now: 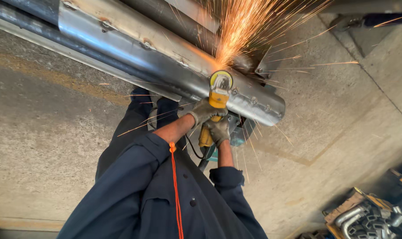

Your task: The person uses an angle grinder to grind weld seams along a rolled sheet-metal cylinder resting on a roller stand, producing sparks. They pause to reposition the workpiece, then resume grinding along the seam.

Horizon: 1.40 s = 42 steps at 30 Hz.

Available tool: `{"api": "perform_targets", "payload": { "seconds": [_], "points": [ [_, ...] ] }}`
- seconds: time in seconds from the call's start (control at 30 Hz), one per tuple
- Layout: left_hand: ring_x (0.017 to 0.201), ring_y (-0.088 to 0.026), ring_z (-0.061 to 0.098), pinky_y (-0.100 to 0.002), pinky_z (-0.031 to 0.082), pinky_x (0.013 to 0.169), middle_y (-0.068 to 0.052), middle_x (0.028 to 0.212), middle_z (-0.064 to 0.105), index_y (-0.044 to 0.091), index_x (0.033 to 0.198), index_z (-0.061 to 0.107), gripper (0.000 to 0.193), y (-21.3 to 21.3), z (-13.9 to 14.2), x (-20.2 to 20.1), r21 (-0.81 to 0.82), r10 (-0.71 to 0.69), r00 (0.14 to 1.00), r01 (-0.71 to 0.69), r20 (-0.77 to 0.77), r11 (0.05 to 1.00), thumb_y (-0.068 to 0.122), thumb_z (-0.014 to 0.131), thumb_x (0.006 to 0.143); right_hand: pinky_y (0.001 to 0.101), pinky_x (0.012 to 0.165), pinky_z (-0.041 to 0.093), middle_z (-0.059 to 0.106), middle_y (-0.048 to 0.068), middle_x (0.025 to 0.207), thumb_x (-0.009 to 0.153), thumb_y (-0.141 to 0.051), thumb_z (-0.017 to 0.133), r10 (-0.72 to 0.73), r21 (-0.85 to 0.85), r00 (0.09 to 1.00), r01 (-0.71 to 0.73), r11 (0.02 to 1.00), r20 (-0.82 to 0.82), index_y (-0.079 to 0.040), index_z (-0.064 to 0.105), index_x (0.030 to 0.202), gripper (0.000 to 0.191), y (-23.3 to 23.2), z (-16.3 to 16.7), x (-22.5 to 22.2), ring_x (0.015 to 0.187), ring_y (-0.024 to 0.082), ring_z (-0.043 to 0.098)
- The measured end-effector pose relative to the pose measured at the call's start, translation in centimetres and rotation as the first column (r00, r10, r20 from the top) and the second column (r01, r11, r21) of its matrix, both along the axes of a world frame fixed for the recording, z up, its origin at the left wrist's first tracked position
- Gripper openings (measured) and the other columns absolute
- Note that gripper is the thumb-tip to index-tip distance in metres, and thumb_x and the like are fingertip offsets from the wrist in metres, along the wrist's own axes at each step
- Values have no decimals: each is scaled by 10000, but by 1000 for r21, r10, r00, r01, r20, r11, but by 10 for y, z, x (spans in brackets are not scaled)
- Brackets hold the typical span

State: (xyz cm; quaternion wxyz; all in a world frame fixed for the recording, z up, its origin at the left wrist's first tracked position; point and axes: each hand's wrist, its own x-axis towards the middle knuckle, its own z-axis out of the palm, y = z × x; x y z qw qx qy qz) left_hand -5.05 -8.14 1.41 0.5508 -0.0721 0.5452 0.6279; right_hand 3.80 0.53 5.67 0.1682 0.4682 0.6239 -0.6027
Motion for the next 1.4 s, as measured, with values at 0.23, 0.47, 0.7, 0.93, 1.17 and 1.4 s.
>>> {"api": "perform_targets", "payload": {
  "seconds": [0.23, 0.47, 0.7, 0.93, 1.17, 1.4],
  "points": [
    [919, -124, 747, -299, 587, 841, -9, 1013, 803, 148, 1043, 794, 445, 12, 10, -12, -59, -4, 1000, 4, -10, 998, 408, 831, 683, 374, 759, 628, 718, 84, 1011, 706, -48, 783, 3, -53, 998, -7, 999, -61, -4, 609, 1153, 482, 12, 4, -15, 857, 202, 713],
    [923, -103, 737, -290, 569, 841, -4, 1027, 788, 159, 1090, 771, 446, 3, 6, -13, -143, -68, 995, 57, -76, 988, 415, 802, 726, 347, 852, 607, 684, 71, 1131, 726, -75, 811, 52, -91, 994, -61, 994, -94, -40, 536, 1264, 605, 9, -1, -16, 986, 183, 685],
    [956, -142, 754, -301, 575, 863, -37, 1056, 801, 139, 1085, 786, 461, 3, 5, -13, -128, -64, 994, 52, -86, 990, 434, 817, 732, 353, 868, 610, 684, 81, 1148, 701, -106, 840, 66, -4, 995, -66, 998, -74, -30, 511, 1305, 691, 5, -1, -20, 1001, 198, 685],
    [1016, -151, 729, -315, 579, 913, -43, 1109, 770, 94, 1150, 730, 466, 0, 1, 7, 29, 15, 994, -12, -110, 1000, 334, 830, 763, 336, 872, 616, 689, 68, 1148, 670, -140, 859, 118, 54, 989, -124, 991, 92, -49, 493, 1310, 743, 1, 8, -3, 1010, 198, 699],
    [987, -134, 744, -311, 586, 906, -32, 1071, 785, 82, 1117, 752, 381, -9, -6, 19, -79, -9, 997, 2, -76, 997, 207, 843, 768, 346, 889, 583, 720, 96, 1142, 739, -165, 841, 166, 90, 985, -161, 983, -52, -6, 540, 1254, 618, -6, -6, 14, 1019, 204, 702],
    [974, -140, 734, -313, 587, 902, -47, 1068, 781, 58, 1108, 750, 368, -8, -10, 29, 81, 144, 985, -152, 98, 985, 165, 842, 768, 351, 896, 585, 739, 120, 1152, 718, -254, 854, 234, 130, 971, -238, 962, 51, 13, 604, 1261, 654, 0, -3, 21, 1020, 217, 718]
  ]
}}
